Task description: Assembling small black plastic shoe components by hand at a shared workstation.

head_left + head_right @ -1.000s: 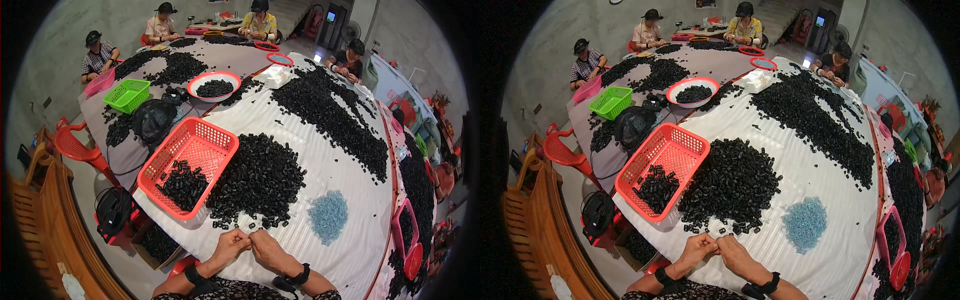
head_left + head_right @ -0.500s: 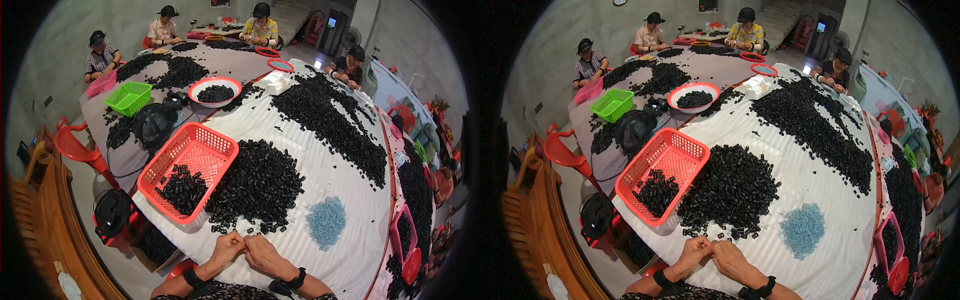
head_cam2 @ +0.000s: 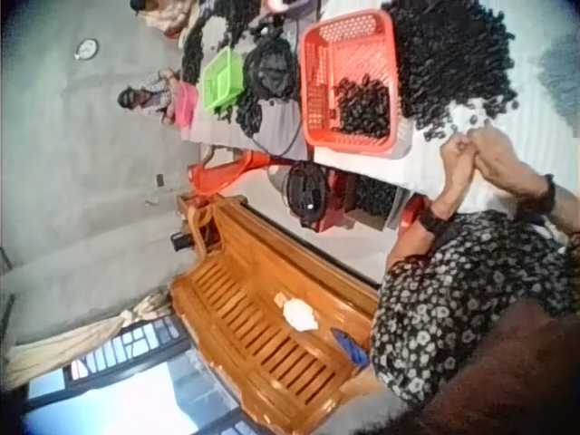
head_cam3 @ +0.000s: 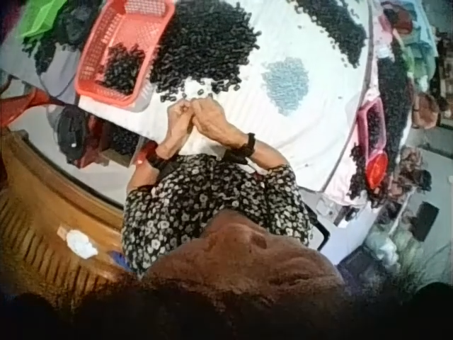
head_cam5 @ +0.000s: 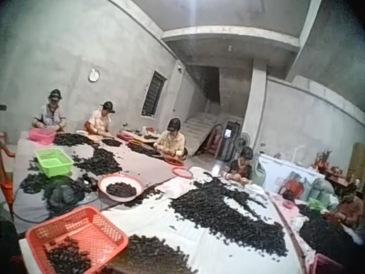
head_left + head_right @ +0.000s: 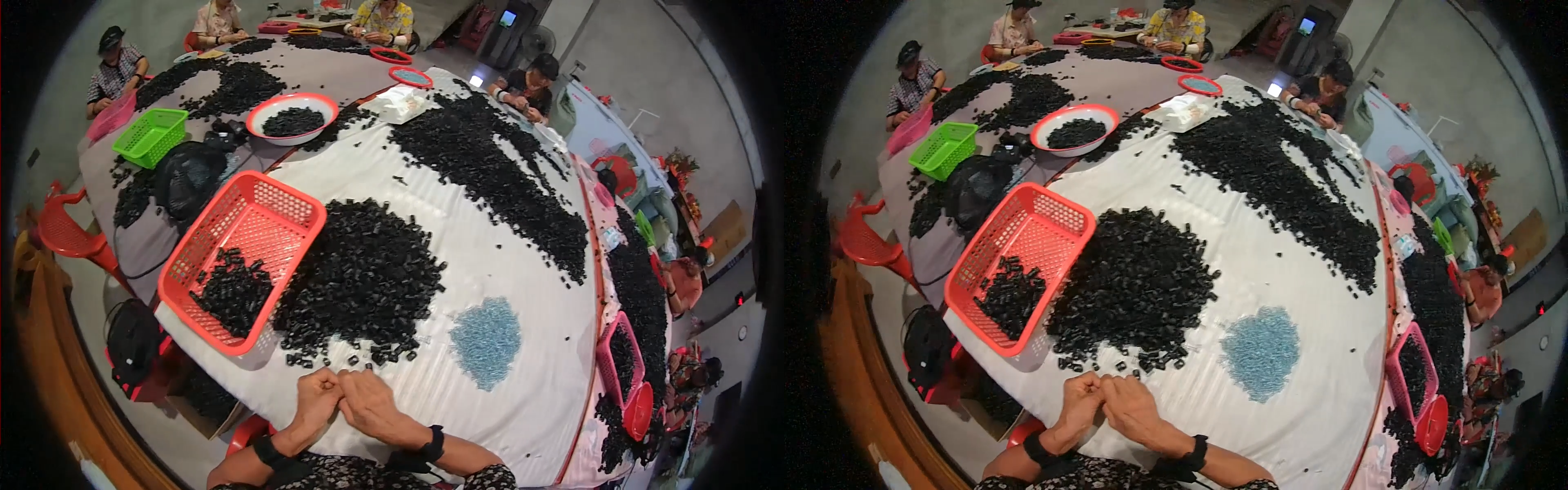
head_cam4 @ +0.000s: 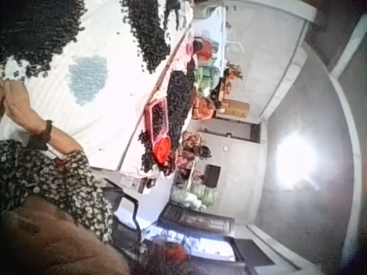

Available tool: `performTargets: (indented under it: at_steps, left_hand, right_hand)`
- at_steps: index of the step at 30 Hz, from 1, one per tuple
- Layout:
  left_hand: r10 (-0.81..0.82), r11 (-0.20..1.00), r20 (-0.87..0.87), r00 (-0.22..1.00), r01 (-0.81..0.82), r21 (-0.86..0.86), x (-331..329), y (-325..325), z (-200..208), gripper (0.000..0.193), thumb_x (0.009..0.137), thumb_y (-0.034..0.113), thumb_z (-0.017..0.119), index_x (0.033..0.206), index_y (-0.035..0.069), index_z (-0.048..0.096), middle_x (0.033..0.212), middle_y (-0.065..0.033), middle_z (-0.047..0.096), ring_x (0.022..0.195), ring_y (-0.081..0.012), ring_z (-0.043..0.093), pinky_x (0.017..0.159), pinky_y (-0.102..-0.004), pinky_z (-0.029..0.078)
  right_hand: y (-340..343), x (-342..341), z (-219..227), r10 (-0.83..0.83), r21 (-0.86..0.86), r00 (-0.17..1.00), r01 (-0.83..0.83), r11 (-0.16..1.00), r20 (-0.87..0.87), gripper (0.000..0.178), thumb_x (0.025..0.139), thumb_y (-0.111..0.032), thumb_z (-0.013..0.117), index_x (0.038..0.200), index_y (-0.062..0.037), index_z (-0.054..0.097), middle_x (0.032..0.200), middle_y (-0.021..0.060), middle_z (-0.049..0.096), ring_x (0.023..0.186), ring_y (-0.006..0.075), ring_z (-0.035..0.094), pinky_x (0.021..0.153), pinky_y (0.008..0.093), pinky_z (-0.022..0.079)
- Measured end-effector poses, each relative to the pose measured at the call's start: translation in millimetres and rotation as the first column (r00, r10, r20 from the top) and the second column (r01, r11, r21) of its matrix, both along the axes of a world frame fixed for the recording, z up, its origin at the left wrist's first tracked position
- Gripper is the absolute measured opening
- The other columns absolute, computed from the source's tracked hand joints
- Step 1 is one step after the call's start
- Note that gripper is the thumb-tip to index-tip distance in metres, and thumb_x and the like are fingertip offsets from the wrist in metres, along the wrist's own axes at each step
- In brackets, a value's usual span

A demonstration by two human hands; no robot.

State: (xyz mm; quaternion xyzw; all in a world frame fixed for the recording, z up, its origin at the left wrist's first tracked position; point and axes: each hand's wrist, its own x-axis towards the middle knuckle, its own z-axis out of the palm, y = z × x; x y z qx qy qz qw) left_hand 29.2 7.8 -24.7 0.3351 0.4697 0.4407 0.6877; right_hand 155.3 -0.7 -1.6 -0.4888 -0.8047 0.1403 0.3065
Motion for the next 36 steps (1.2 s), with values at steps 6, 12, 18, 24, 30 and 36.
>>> performTargets:
  at_steps: [6, 12, 18, 24, 30, 36]
  left_hand:
    - [0.079, 0.997, -0.02, 0.997, -0.079, -0.023, -2.4, -1.6, 4.1, 0.016, 0.079, -0.008, 0.057, 0.067, 0.002, 0.051, 0.064, -0.0017, 0.055, 0.056, -0.0046, 0.048, 0.047, -0.0197, 0.038]
    - [-0.015, 1.0, 0.067, 0.998, 0.016, -0.019, -4.2, 3.1, -3.4, 0.009, 0.079, -0.009, 0.054, 0.083, -0.001, 0.054, 0.076, -0.0034, 0.059, 0.067, -0.0071, 0.054, 0.057, -0.0188, 0.042]
    - [-0.042, 0.998, -0.107, 0.993, 0.047, 0.047, -4.4, 4.9, -4.5, 0.009, 0.078, -0.007, 0.055, 0.085, -0.002, 0.058, 0.071, -0.0001, 0.058, 0.061, -0.0043, 0.051, 0.053, -0.0181, 0.041]
    - [-0.008, 1.0, -0.023, 1.0, 0.008, 0.002, 2.2, 5.7, 9.2, 0.005, 0.08, -0.004, 0.057, 0.085, -0.003, 0.059, 0.073, -0.0029, 0.061, 0.064, -0.0055, 0.054, 0.057, -0.0182, 0.043]
    - [-0.049, 0.998, -0.004, 0.999, 0.049, 0.034, -1.6, 3.0, -1.4, 0.003, 0.082, -0.002, 0.057, 0.085, -0.003, 0.058, 0.072, -0.0041, 0.061, 0.063, -0.007, 0.056, 0.055, -0.0185, 0.044]
    - [-0.063, 0.998, 0.002, 0.998, 0.063, 0.016, -1.0, 1.3, 2.8, 0.002, 0.082, -0.003, 0.055, 0.082, -0.002, 0.057, 0.067, -0.0027, 0.059, 0.058, -0.0068, 0.053, 0.05, -0.0194, 0.041]
  right_hand:
    - [-0.9, -5.5, -4.1, 0.02, -0.051, 0.998, -0.017, 0.999, 0.055, 0.035, 0.067, -0.005, 0.06, 0.1, -0.0006, 0.048, 0.08, 0.0122, 0.048, 0.074, 0.027, 0.048, 0.065, 0.0359, 0.041]
    - [1.4, -2.7, -7.9, 0.02, -0.119, 0.997, -0.029, 0.992, -0.073, 0.035, 0.071, -0.003, 0.058, 0.103, 0.0038, 0.048, 0.083, 0.0181, 0.052, 0.076, 0.0357, 0.049, 0.066, 0.0431, 0.04]
    - [7.1, -7.0, -0.4, -0.007, 0.026, 0.998, 0.005, 1.0, 0.06, 0.033, 0.069, -0.004, 0.059, 0.099, 0.0036, 0.047, 0.073, 0.0123, 0.049, 0.067, 0.0276, 0.049, 0.061, 0.0365, 0.042]
    - [6.7, -0.4, -2.1, -0.038, 0.012, 0.999, 0.038, 0.999, 0.024, 0.045, 0.066, -0.007, 0.064, 0.106, 0.0059, 0.047, 0.078, 0.0175, 0.052, 0.07, 0.0326, 0.052, 0.06, 0.041, 0.043]
    - [6.3, 4.7, 3.3, 0.026, 0.07, 0.999, -0.03, 0.997, 0.046, 0.036, 0.066, -0.012, 0.065, 0.096, 0.0016, 0.051, 0.07, 0.0125, 0.05, 0.064, 0.0288, 0.051, 0.056, 0.0381, 0.043]
    - [4.3, 2.8, -1.0, 0.018, 0.091, 0.989, -0.031, 0.995, 0.145, 0.03, 0.066, -0.01, 0.063, 0.092, 0.0002, 0.052, 0.069, 0.0109, 0.05, 0.062, 0.0271, 0.051, 0.053, 0.0367, 0.042]
